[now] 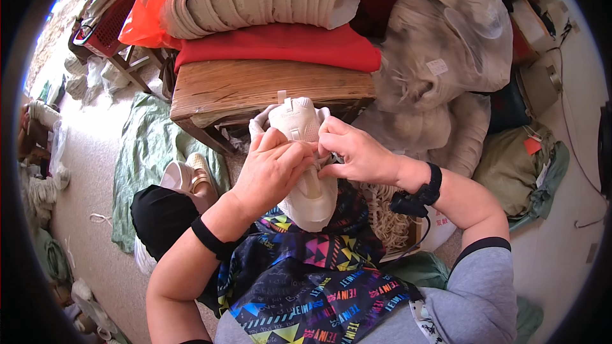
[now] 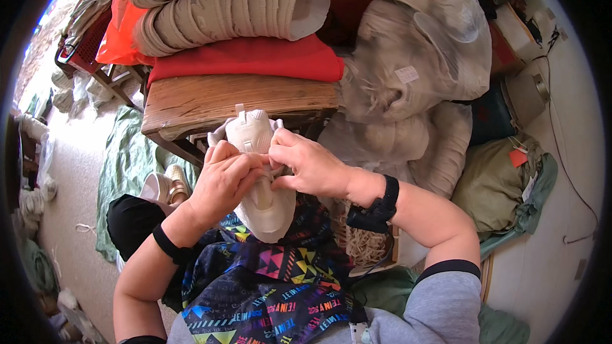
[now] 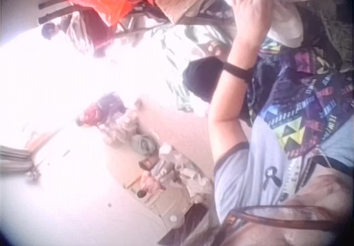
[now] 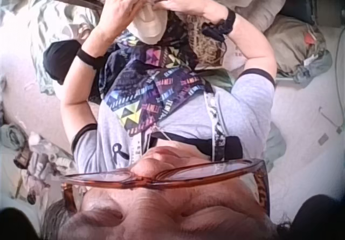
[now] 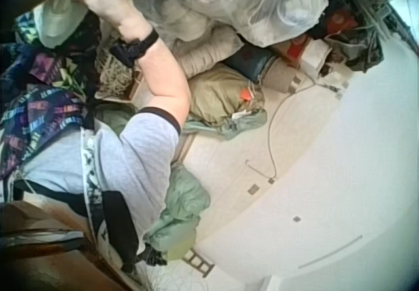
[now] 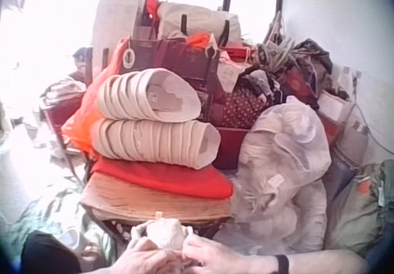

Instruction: Lacing a shoe by hand in a shoe manufacturing environment.

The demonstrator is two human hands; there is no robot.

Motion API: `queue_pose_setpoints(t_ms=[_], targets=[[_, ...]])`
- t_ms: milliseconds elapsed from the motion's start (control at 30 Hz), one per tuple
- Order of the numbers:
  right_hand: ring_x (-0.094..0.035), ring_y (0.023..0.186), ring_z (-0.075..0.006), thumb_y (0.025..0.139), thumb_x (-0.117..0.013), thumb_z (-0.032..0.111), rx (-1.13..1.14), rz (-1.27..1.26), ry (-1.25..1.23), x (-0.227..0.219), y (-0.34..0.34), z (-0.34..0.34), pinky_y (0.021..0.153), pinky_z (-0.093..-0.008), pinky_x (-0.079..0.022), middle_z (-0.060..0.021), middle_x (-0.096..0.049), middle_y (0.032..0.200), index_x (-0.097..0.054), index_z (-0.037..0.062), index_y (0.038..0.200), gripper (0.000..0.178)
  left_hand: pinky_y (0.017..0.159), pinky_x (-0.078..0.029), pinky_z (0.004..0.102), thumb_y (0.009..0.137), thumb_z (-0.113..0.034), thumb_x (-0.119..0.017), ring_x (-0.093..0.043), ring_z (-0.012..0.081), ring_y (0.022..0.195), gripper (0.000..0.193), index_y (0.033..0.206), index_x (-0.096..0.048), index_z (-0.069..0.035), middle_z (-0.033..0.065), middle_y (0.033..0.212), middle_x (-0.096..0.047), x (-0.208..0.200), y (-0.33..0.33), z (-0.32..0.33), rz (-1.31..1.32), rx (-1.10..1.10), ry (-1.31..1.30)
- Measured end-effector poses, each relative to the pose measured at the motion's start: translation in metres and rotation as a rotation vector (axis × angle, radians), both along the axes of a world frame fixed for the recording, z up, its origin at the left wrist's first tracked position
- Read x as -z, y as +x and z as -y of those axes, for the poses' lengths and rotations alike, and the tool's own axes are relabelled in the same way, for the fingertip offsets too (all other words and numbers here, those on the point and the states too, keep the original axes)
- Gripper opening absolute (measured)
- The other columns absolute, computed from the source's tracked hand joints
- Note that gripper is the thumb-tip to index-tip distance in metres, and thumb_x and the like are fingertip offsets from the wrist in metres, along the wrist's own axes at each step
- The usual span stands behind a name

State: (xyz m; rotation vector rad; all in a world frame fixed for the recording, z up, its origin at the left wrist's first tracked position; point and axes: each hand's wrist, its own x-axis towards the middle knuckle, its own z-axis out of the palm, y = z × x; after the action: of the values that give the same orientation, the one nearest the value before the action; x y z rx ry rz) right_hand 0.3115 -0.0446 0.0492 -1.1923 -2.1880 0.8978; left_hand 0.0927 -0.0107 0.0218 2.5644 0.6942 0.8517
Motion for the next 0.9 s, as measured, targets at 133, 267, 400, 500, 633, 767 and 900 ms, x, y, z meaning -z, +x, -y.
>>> queue_pose_setpoints(t_ms=[133,267,400,500,633,767,900], targets=[[-0.056,0.088,-0.0257,0.07,-0.078,0.008,0.01,-0.005,-0.022,0.003,0.001,0.0,0.074,-0.0354,-0.047,-0.0078,-0.05,0.096,-0.058,0.0052,0.093,0.03,0.086,-0.039,0.0348,0.088,-0.019,-0.065,-0.052,0.0203,0.086,0.018,0.104,-0.067,-0.014,-0.0028,0.091,-0.065,0.003,0.002,0.0,0.01,-0.022,0.029],[-0.058,0.089,-0.027,0.075,-0.076,0.014,-0.001,0.089,-0.044,-0.007,0.002,-0.004,0.074,-0.0373,-0.048,-0.0078,-0.051,0.097,-0.058,0.006,0.089,0.024,0.084,-0.039,0.0347,0.088,-0.02,-0.065,-0.053,0.0203,0.085,0.015,0.102,-0.066,-0.014,-0.0027,0.091,-0.065,0.004,0.003,0.0,0.004,-0.029,0.047],[-0.056,0.085,-0.025,0.073,-0.078,0.014,0.023,0.2,-0.105,-0.016,-0.002,-0.006,0.071,-0.0359,-0.046,-0.0081,-0.049,0.094,-0.056,0.0057,0.085,0.027,0.082,-0.038,0.035,0.087,-0.019,-0.064,-0.053,0.0205,0.085,0.013,0.1,-0.066,-0.013,-0.0024,0.09,-0.065,0.003,0.003,0.001,0.015,-0.029,0.047],[-0.059,0.093,-0.0294,0.069,-0.08,0.018,0.03,0.3,-0.142,-0.017,-0.006,-0.01,0.076,-0.0403,-0.049,-0.0084,-0.052,0.099,-0.056,0.007,0.084,0.03,0.081,-0.038,0.0354,0.087,-0.018,-0.064,-0.053,0.0207,0.085,0.01,0.096,-0.065,-0.013,-0.002,0.088,-0.065,0.0,0.004,0.003,0.017,-0.022,0.041],[-0.059,0.092,-0.0291,0.066,-0.081,0.016,0.062,0.344,-0.116,-0.014,-0.013,-0.009,0.075,-0.0407,-0.048,-0.0085,-0.052,0.098,-0.056,0.0072,0.081,0.031,0.08,-0.038,0.0357,0.087,-0.018,-0.064,-0.053,0.0207,0.085,0.008,0.094,-0.063,-0.013,-0.0019,0.086,-0.065,-0.001,0.002,0.002,-0.004,-0.031,0.059],[-0.058,0.091,-0.0279,0.065,-0.08,0.014,0.076,0.21,-0.1,-0.003,-0.008,-0.007,0.072,-0.0395,-0.047,-0.0077,-0.052,0.096,-0.054,0.0071,0.079,0.03,0.08,-0.039,0.036,0.087,-0.018,-0.064,-0.053,0.0207,0.087,0.008,0.094,-0.063,-0.013,-0.0016,0.086,-0.065,0.0,0.001,0.001,0.004,-0.011,0.061],[-0.057,0.089,-0.026,0.068,-0.078,0.013,0.09,0.106,-0.144,0.002,-0.009,-0.005,0.072,-0.0373,-0.047,-0.0073,-0.051,0.094,-0.052,0.0064,0.077,0.028,0.081,-0.039,0.0362,0.088,-0.018,-0.064,-0.053,0.0209,0.088,0.008,0.094,-0.064,-0.013,-0.001,0.085,-0.065,0.002,-0.001,0.0,0.012,-0.015,0.077]])
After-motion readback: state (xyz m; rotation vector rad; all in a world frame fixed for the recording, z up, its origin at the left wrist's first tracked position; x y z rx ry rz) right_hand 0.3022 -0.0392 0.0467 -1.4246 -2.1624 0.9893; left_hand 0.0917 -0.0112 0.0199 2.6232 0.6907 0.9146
